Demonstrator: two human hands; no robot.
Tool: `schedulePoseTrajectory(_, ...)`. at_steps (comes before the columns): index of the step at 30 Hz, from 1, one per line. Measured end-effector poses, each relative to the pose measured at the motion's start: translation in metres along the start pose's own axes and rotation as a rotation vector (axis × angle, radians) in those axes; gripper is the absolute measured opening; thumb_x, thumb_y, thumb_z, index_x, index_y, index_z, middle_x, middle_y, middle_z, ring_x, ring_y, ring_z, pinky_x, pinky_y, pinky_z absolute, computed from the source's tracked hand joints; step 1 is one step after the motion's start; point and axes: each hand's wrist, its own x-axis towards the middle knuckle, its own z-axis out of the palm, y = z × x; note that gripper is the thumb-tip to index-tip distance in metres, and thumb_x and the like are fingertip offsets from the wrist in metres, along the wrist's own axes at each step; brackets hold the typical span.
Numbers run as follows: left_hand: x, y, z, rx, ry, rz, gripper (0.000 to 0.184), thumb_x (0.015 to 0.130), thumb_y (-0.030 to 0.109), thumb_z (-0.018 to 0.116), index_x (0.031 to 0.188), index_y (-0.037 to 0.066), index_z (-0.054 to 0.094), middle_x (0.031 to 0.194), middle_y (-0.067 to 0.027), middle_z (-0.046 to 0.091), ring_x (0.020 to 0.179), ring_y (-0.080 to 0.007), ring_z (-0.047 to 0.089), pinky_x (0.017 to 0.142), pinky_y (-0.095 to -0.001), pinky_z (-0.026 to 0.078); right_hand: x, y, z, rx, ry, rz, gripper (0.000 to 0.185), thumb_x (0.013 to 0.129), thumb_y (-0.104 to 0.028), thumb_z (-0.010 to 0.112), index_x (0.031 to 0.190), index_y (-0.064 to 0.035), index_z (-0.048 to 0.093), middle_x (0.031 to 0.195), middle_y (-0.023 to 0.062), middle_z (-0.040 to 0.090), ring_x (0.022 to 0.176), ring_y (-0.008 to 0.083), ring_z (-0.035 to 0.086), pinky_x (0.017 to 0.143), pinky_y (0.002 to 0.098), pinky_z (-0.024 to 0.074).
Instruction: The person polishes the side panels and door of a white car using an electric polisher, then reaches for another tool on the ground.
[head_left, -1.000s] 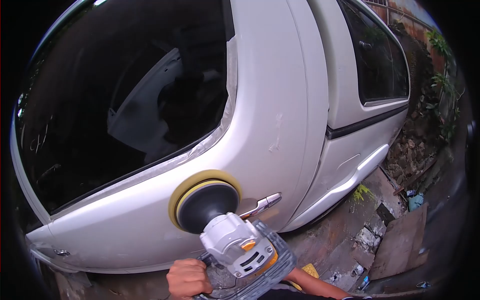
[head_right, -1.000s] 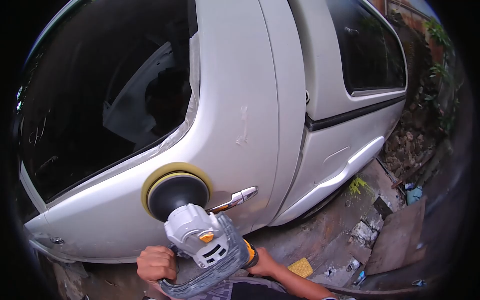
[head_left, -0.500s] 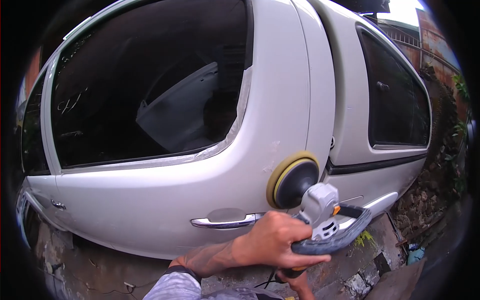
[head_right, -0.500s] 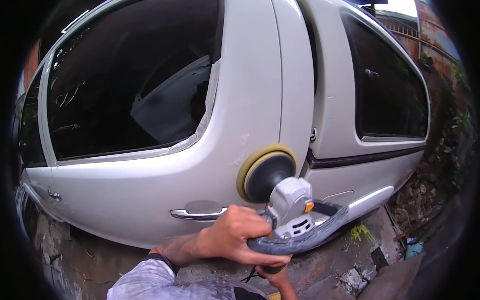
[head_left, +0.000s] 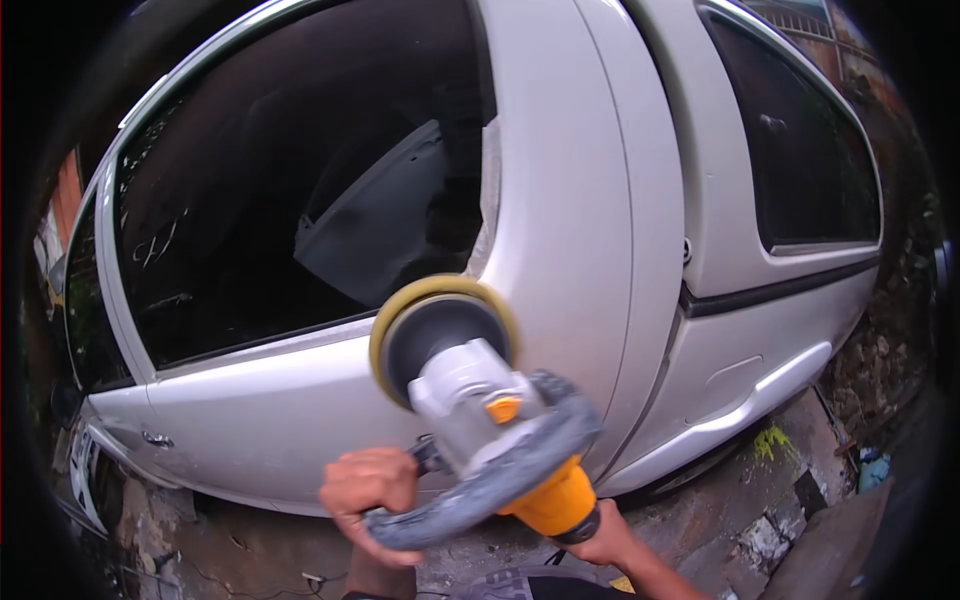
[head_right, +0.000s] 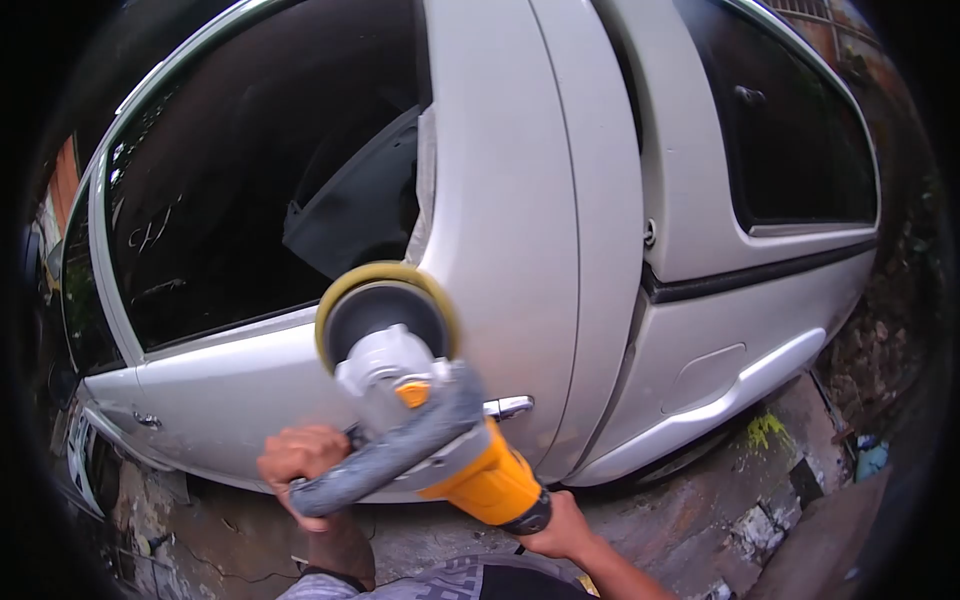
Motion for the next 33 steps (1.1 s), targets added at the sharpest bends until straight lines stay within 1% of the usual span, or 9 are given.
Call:
schedulePoseTrajectory(3,-0.042,0.015,-0.042,0.325,0.108,0.086,0.075,0.084,0.081,0.06,0.075,0.008,0.043,0.062,0.0022,0.041,0.057,-0.0134,0.049,0.056,-0.0325,0.046,0.013,-0.001,0.02,-0.022,-0.13,-0.14,0.037,0.074,-0.018,0.08,0.105,-0.0008,0.07,0.095,0.0205,0.074,0.093,0.0369,0.073,0.082,0.0378,0.0574)
schedulePoseTrajectory(7,-0.087,0.022,-0.076,0.347,0.04,0.092,0.076,0.086,0.087,0.047,0.083,0.011,0.039,0.068,0.0004,0.038,0.062,-0.0143,0.047,0.063,-0.0345,0.047,0.019,0.012,0.038,-0.028,-0.104,-0.162,0.042,0.076,-0.018,0.079,0.113,-0.0011,0.067,0.101,0.0221,0.072,0.097,0.0407,0.07,0.085,0.0405,0.0568)
schedulePoseTrajectory(9,-0.101,0.021,-0.064,0.556,0.342,0.076,0.076,0.086,0.087,0.046,0.078,0.013,0.038,0.068,-0.0007,0.04,0.061,-0.014,0.046,0.064,-0.0342,0.046,0.014,0.015,0.036,0.025,-0.132,-0.164,0.04,0.076,-0.016,0.079,0.111,-0.0001,0.067,0.101,0.0221,0.072,0.096,0.0396,0.071,0.084,0.0397,0.057)
schedulePoseTrajectory(15,-0.043,0.006,-0.01,0.189,-0.051,-0.006,0.067,0.086,0.062,0.074,0.057,0.009,0.043,0.047,0.0019,0.042,0.038,-0.013,0.045,0.048,-0.0285,0.043,-0.013,0.042,0.015,0.076,-0.102,-0.073,0.041,0.073,-0.013,0.08,0.11,0.0003,0.069,0.103,0.0184,0.074,0.098,0.0308,0.073,0.087,0.0361,0.0562)
schedulePoseTrajectory(17,-0.033,-0.006,0.007,0.029,-0.196,-0.019,0.029,0.076,0.01,0.076,0.058,0.004,0.055,0.049,-0.0038,0.051,0.04,-0.0181,0.053,0.05,-0.0301,0.047,-0.021,0.046,0.004,0.079,-0.111,0.001,0.044,0.072,-0.013,0.082,0.112,-0.0001,0.069,0.108,0.0168,0.074,0.102,0.027,0.073,0.092,0.0351,0.0552)
schedulePoseTrajectory(19,-0.017,-0.018,0.042,-0.036,-0.229,-0.025,0.041,0.075,0.025,0.085,0.055,0.006,0.055,0.049,-0.0003,0.048,0.041,-0.0158,0.052,0.05,-0.0291,0.044,-0.028,0.047,-0.005,0.095,0.092,-0.055,0.039,0.073,-0.013,0.08,0.11,-0.0014,0.071,0.098,0.016,0.076,0.092,0.0252,0.076,0.083,0.034,0.0572)
schedulePoseTrajectory(21,-0.008,-0.026,0.057,0.001,-0.424,-0.12,0.044,0.061,0.028,0.094,0.056,0.01,0.055,0.052,0.0008,0.049,0.045,-0.0164,0.052,0.049,-0.0283,0.04,-0.037,0.072,-0.011,0.093,0.048,0.033,0.042,0.073,-0.015,0.081,0.111,-0.0016,0.071,0.105,0.0143,0.076,0.098,0.0224,0.074,0.087,0.0353,0.0561)
schedulePoseTrajectory(24,0.004,-0.038,0.099,0.089,-0.555,-0.133,0.044,0.065,0.033,0.094,0.061,0.012,0.057,0.057,0.0008,0.052,0.048,-0.0175,0.054,0.049,-0.028,0.04,-0.049,0.099,-0.024,0.087,-0.085,-0.005,0.043,0.073,-0.015,0.082,0.112,-0.0015,0.071,0.106,0.0143,0.076,0.099,0.0223,0.074,0.088,0.0355,0.0559)
schedulePoseTrajectory(33,0.005,-0.054,0.125,0.145,-0.468,-0.021,0.043,0.065,0.034,0.095,0.063,0.011,0.059,0.057,0.0001,0.051,0.047,-0.0182,0.051,0.047,-0.0298,0.036,-0.032,0.137,-0.034,0.089,-0.314,-0.078,0.046,0.072,-0.016,0.083,0.113,-0.001,0.07,0.109,0.0144,0.075,0.102,0.0223,0.073,0.09,0.0361,0.0552)
